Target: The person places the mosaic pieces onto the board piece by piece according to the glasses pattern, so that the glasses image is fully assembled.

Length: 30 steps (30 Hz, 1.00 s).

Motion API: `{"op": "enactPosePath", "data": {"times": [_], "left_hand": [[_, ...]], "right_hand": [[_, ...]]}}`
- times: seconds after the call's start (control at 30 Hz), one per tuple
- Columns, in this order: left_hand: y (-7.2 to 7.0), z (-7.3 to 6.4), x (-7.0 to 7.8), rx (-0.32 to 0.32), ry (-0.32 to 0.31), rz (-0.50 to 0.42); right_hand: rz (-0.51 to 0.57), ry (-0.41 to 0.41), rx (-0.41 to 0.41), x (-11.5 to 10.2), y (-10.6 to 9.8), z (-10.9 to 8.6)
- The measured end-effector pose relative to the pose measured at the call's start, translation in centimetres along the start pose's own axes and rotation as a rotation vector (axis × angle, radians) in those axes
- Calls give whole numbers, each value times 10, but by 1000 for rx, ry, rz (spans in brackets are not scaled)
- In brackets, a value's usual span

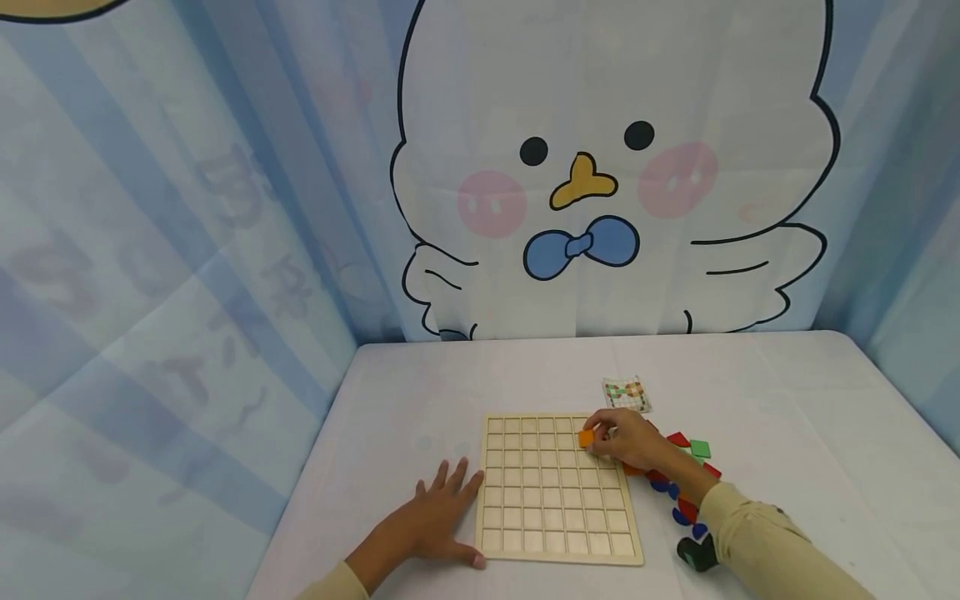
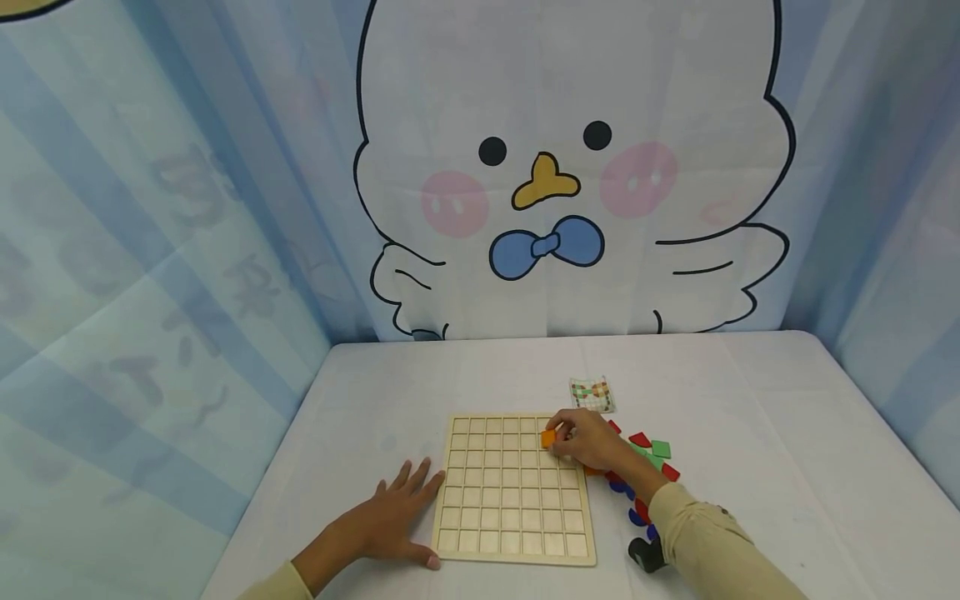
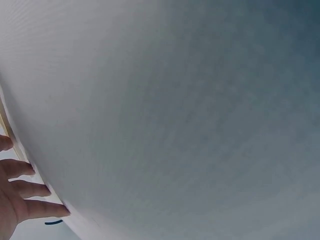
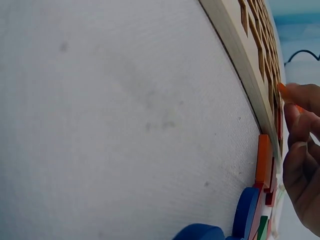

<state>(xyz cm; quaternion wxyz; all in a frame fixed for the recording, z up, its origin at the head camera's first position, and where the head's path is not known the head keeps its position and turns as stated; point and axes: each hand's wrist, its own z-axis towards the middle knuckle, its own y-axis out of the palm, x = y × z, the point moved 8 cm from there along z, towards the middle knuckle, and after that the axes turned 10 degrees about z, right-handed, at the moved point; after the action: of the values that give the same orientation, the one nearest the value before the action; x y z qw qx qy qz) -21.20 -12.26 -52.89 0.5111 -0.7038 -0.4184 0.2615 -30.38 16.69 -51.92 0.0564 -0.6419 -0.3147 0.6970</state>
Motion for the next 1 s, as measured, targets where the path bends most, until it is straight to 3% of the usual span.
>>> {"op": "enactPosePath", "data": {"times": [0.53, 1.0], "left_hand": [[0, 1, 0, -18, -7, -22], [-4, -3, 1, -18, -2, -31]], "right_hand": [[-9, 3, -23, 0, 3, 6], [-115, -37, -45, -4, 3, 11]]}}
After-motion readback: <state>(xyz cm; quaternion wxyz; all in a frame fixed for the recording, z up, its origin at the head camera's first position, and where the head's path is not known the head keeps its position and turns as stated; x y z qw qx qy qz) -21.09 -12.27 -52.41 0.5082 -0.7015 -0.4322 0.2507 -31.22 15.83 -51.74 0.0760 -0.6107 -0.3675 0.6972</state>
